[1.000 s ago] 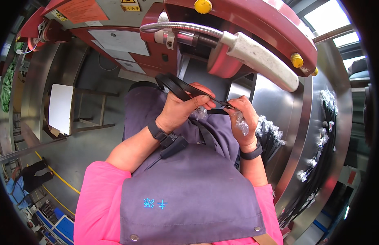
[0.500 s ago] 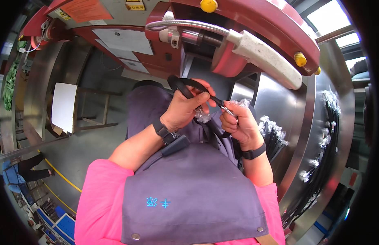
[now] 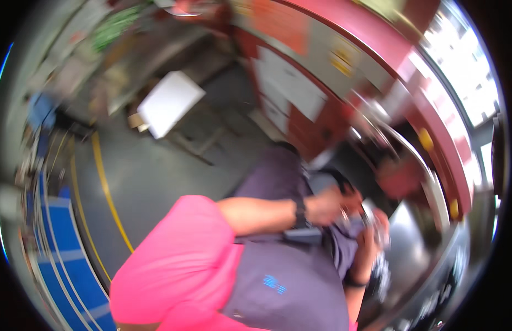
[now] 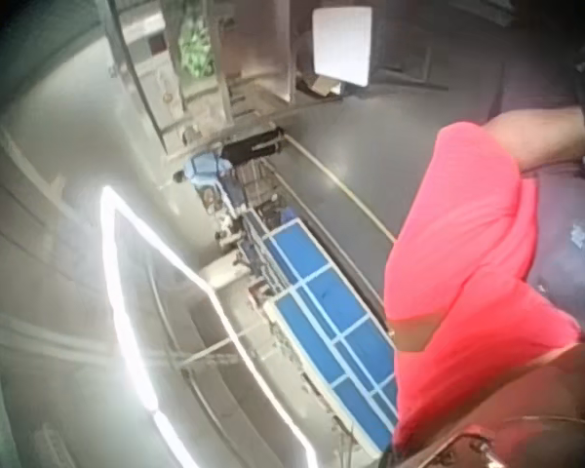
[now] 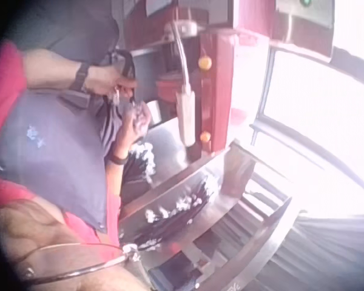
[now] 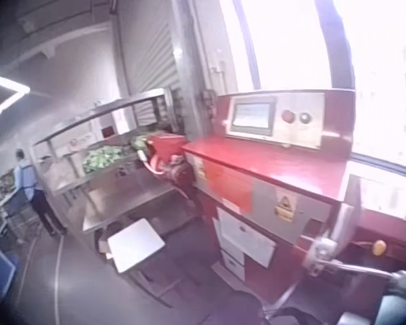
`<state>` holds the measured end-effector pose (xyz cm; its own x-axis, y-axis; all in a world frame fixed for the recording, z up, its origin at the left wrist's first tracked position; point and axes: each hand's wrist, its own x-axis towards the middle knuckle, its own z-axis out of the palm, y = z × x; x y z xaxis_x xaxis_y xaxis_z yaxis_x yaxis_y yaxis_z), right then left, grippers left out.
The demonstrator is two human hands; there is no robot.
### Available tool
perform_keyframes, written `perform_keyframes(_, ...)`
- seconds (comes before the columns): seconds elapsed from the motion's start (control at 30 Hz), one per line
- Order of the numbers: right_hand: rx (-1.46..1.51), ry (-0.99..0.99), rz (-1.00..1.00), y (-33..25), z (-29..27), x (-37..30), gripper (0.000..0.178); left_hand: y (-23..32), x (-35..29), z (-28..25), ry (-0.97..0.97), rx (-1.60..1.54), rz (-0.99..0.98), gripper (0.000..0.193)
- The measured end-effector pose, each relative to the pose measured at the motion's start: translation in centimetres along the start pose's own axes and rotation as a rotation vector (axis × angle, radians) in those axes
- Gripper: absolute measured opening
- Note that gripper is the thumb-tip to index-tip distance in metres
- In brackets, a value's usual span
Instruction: Attaching hardware components to black leather straps using a machine and manual assembly.
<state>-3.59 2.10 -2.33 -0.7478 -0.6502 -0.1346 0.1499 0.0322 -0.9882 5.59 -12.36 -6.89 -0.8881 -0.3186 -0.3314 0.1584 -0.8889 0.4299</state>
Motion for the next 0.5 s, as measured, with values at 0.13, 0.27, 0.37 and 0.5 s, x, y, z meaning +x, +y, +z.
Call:
perform_keyframes(0.13, -0.610, 0.035, -0.583, 2.7, -1.8, -0.6, 0.027, -3.5, 2.1, -1.1, -0.082, -0.051, -0.203, 0.009)
perform_keyframes(0.27, -0.719, -0.194, -0.710, 6.3, -4.5, 1.8, 0.013, -3.9, 1.1, -1.1, 0.014, -0.029, -0.309, 0.015)
perform_keyframes(0.37, -0.808, -0.245, -0.746, 4.1, -1.6, 1.3, 0.014, -4.1, 0.8, -1.5, -0.035, 0.197, -0.259, 0.019)
perform_keyframes(0.5, -0.882, -0.132, -0.780, 0.5, 1.5, -0.5, 0.020, -3.2, 0.2, -0.4, -0.058, 0.222, -0.392, 0.022)
